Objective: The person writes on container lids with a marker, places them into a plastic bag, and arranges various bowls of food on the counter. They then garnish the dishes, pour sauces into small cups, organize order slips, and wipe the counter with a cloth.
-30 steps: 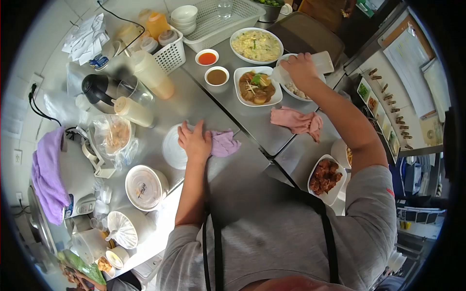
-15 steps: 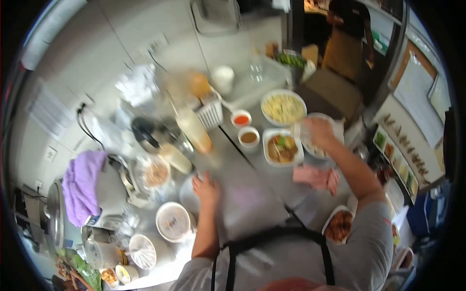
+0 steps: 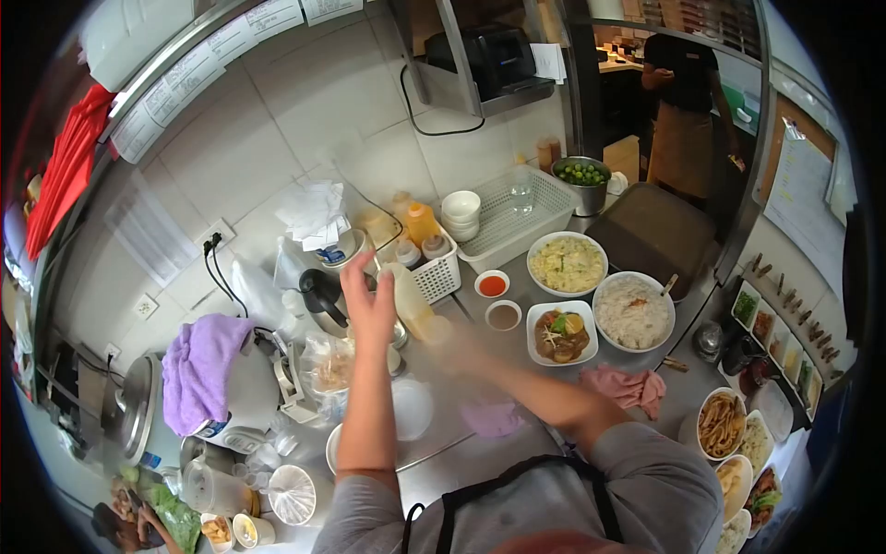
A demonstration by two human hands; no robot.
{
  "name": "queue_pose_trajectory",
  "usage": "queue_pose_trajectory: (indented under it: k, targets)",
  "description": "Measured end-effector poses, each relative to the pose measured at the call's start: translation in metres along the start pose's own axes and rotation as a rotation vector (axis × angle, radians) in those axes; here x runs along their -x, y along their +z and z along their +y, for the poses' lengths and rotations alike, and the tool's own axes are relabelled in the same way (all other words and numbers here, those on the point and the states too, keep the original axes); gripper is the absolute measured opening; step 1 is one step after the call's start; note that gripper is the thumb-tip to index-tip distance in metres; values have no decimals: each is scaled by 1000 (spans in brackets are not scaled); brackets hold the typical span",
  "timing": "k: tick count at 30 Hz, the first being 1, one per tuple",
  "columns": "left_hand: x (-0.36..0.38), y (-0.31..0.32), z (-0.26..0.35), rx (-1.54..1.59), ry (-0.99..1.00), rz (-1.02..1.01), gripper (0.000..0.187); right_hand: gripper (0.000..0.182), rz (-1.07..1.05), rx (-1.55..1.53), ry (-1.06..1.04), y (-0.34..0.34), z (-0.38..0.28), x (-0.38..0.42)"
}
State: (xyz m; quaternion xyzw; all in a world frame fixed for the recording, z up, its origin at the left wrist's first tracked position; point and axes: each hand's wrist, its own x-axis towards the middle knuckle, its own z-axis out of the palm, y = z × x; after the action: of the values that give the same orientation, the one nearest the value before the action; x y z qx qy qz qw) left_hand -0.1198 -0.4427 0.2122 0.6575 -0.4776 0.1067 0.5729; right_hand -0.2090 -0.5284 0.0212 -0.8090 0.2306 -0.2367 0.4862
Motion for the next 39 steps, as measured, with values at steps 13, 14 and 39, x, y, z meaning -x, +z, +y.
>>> queue_pose_trajectory:
  k: [13,14,39]
  targets:
    - [-238,41,79,568,-177,-303,34,78,-178,204,-134,-56,28,30]
    - [-255,48,93,605,-185,-271,34,76,-237,168,-129,-64,33,33]
    - [-313,32,-157,-316,361,637,45,70,-594,201,367,-147,-62,130]
